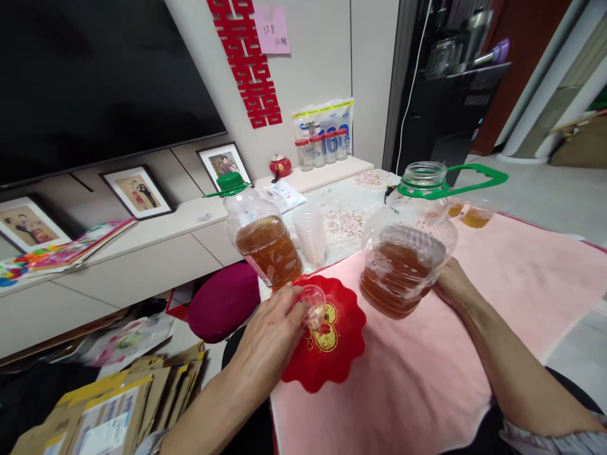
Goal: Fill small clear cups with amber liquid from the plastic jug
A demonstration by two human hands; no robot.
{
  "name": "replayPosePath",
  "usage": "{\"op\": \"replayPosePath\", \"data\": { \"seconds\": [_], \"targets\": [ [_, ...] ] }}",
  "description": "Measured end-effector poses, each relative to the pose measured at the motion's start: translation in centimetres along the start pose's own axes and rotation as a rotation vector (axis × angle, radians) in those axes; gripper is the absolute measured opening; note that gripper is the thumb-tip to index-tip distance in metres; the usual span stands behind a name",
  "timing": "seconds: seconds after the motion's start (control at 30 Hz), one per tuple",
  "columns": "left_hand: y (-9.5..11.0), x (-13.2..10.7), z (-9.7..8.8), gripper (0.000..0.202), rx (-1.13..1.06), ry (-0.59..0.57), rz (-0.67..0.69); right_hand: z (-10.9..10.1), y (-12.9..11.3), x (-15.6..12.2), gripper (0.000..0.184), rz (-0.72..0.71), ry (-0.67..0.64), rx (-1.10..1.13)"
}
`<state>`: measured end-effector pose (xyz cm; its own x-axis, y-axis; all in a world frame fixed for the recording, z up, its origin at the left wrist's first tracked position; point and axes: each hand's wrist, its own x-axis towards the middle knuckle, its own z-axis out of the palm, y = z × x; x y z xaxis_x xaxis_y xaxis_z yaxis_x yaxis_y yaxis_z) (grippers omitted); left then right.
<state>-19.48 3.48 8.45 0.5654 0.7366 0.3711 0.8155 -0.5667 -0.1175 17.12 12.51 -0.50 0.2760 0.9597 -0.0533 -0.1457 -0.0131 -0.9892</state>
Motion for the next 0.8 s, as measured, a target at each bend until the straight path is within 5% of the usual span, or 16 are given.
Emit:
{"op": "replayPosePath", "data": {
  "seconds": [0.23,0.47,0.6,0.8],
  "targets": [
    [4.6,1.3,-0.2,0.046,-0.032,-0.04,-0.03,-0.2,-0.2,0.0,0.028,-0.016,-0.128,0.171],
    [12.7,5.3,0.4,0.103,-0.782,-0.273,-0.453,-0.8,0.1,-0.1,0.04,-0.039,-0.256,0.279],
    [15.4,8.0,1.2,0.124,-1.049,-0.127,-0.757,-0.9,0.0,-0.5,0.041,-0.058,-0.351,0.317],
    [16.4,10.6,4.1,0.125,-1.071,0.076,-0.933,-0.9,-0.6,-1.3,0.051,-0.071,-0.493,0.362]
  ]
}}
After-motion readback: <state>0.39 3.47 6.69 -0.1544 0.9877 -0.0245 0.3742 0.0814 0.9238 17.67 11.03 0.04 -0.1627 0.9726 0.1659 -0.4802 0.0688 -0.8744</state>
